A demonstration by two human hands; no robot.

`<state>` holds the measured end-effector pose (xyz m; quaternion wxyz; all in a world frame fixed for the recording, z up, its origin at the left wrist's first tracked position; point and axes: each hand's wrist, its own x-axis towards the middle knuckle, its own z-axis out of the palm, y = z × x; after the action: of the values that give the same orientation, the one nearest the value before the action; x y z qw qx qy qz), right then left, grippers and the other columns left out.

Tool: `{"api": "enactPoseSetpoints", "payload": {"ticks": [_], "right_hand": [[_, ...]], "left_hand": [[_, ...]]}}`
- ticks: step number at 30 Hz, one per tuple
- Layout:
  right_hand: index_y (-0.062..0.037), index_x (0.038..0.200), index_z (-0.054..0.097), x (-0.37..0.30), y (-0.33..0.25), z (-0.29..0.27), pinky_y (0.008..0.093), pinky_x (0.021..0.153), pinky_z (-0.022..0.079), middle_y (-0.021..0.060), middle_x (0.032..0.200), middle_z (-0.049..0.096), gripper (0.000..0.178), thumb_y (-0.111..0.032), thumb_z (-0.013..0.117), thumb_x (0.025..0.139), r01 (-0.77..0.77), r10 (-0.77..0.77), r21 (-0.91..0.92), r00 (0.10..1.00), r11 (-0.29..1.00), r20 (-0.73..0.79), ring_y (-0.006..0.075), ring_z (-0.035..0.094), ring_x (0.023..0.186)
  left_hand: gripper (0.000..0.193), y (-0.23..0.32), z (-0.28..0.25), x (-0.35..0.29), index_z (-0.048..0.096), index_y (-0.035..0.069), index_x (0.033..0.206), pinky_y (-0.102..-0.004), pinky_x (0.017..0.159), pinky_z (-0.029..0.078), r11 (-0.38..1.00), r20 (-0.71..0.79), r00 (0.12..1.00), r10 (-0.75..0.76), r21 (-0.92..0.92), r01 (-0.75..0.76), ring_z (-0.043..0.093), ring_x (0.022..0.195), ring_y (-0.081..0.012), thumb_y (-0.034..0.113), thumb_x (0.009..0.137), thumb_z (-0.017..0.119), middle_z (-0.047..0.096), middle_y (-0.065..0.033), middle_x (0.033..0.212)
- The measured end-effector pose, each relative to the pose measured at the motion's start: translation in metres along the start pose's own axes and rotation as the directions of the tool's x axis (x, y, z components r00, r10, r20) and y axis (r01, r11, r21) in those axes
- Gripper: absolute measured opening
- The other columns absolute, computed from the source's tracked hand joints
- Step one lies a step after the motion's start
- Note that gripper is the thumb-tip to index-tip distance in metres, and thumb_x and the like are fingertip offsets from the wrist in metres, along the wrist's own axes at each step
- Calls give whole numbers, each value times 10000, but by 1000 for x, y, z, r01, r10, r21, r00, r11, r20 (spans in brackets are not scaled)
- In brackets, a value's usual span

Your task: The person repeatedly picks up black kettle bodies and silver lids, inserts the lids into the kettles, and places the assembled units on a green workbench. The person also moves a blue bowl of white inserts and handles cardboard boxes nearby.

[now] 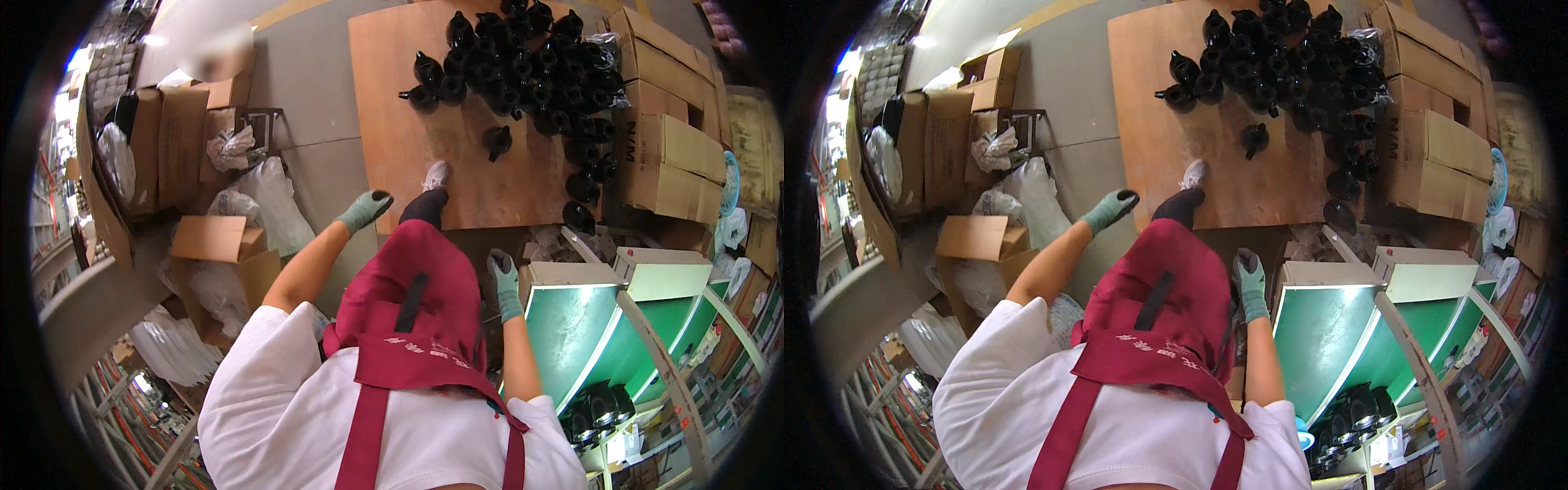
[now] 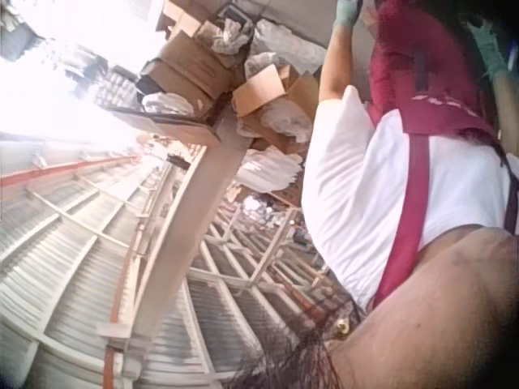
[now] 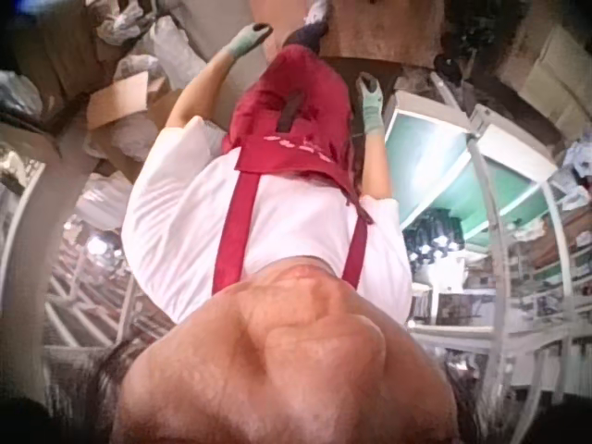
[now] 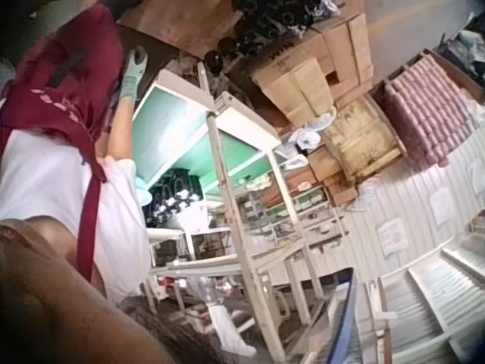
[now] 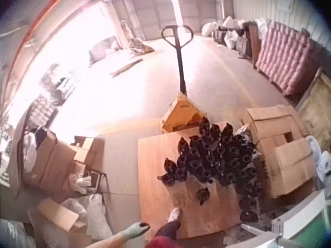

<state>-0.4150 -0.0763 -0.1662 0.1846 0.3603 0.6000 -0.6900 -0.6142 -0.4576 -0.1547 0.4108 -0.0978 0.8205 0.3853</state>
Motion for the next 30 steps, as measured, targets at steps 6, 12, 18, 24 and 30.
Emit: {"api": "enactPoseSetpoints", "payload": {"ticks": [6, 12, 18, 24, 30], "right_hand": [[-16, 1212, 553, 127, -28, 8, 343, 879, 509, 135, 1101, 625, 457, -150, 724, 810, 12, -59, -379, 992, 925, -113, 237, 618, 988], [-29, 1386, 394, 261, -49, 6, 478, 1033, 410, 255, 1346, 489, 777, -345, 745, 768, -229, -83, -762, 934, 606, -347, 412, 476, 1236], [-74, 1438, 346, 403, -98, 11, 518, 1025, 397, 196, 1440, 380, 863, -402, 749, 748, -371, 36, -818, 918, 439, -396, 400, 427, 1268], [-89, 1463, 319, 508, -64, 7, 516, 1024, 391, 174, 1435, 387, 858, -377, 733, 768, -315, -87, -918, 935, 241, -343, 380, 413, 1276], [-53, 1456, 331, 538, -30, 3, 541, 1019, 379, 204, 1420, 399, 895, -447, 723, 754, -348, 8, -877, 930, 332, -367, 388, 424, 1262]], "left_hand": [[467, 89, -82, 131, 598, -55, 1151, -326, 624, 511, 998, -237, 970, 52, -7, -55, 627, 667, -169, 309, 872, 686, 686, -106, 831], [785, 117, -77, 222, 440, -55, 1351, -330, 696, 532, 974, -331, 919, -213, 5, 227, 646, 806, -222, 373, 788, 780, 608, -199, 1102], [1103, 101, -28, 366, 259, -47, 1454, -446, 1020, 425, 962, -441, 877, -190, 96, 257, 494, 1214, -388, 527, 687, 806, 344, -304, 1392], [1347, 71, 22, 507, 69, 20, 1516, -460, 1082, 353, 917, -488, 792, -367, -48, 395, 343, 1308, -451, 574, 579, 863, 210, -324, 1445], [1430, 93, 46, 562, 83, 62, 1521, -491, 1070, 334, 709, -597, 571, -563, 5, 705, 318, 1319, -432, 716, 488, 825, 267, -292, 1423]]}}
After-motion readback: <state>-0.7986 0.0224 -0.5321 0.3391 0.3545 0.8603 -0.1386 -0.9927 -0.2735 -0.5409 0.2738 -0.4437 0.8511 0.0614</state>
